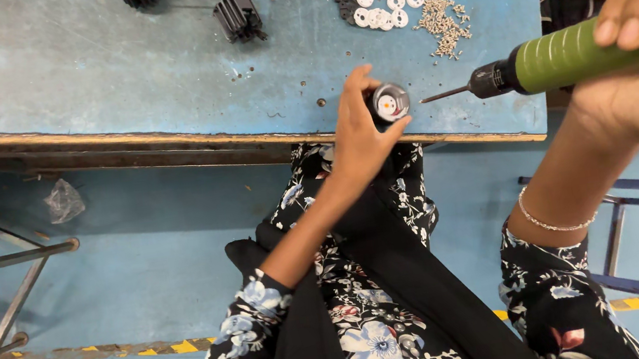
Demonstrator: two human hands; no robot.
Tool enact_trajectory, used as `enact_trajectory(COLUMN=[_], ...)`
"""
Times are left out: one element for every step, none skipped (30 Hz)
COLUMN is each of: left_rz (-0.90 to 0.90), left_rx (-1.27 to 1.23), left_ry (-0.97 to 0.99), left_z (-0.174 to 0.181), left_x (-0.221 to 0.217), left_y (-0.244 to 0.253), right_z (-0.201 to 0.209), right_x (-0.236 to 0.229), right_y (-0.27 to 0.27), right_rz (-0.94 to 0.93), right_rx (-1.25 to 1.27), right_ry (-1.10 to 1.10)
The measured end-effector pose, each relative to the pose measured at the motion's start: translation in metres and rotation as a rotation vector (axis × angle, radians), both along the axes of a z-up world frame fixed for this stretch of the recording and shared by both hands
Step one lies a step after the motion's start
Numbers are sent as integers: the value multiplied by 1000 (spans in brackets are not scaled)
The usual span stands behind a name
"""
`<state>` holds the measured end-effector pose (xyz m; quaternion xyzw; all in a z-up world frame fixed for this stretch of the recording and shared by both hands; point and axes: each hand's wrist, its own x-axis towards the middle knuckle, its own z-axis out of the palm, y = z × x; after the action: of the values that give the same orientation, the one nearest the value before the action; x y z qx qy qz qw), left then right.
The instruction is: The person assembles small electrical components on a blue workbench. They place white circular discs into black cylindrical housings and use a green electric screwdriver to secure them. The person handles multiple components, picking up parts from the table and placing them into the housings.
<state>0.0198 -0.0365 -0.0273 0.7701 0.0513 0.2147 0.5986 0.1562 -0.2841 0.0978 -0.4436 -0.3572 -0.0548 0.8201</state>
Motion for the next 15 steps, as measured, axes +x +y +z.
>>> enact_trajectory(left_rz=[-83,-197,-311,-424,-385,-347,-308,-231,-152,-74,-73,-69,-66,-66,-66], left_rx=[-47,-55,-63,-69,36,141,245,356,467,576,613,648,683,733,782], left_ry=[-13,38,88,137,47,-43,-133,-106,-81,-51,-47,-43,-40,-41,-42], left_z=[-1,-1,0,2,4,5,7,9,10,11,12,12,12,13,14], left_x=[4,8,11,13,11,7,2,-6,-14,-20,-21,-23,-24,-21,-19], left_y=[9,19,30,36,35,34,31,26,21,18,17,17,16,17,18], right_z=[-1,-2,-4,-4,-3,-3,-3,-3,-3,-2,-1,2,5,8,12], right_x=[-1,-2,-4,-4,-5,-6,-7,-8,-9,-11,-11,-13,-15,-16,-18], right_y=[-2,-3,-3,-2,-2,-1,2,4,8,11,16,19,23,29,35], right_rz=[-2,-6,-10,-9,-13,-13,-14,-19,-22,-21,-27,-30,-36,-41,-46], right_rx=[-7,-12,-17,-20,-31,-34,-39,-47,-53,-54,-59,-71,-84,-96,-101], right_ry=[2,2,2,2,-2,-4,-9,-17,-23,-24,-35,-46,-66,-90,-117])
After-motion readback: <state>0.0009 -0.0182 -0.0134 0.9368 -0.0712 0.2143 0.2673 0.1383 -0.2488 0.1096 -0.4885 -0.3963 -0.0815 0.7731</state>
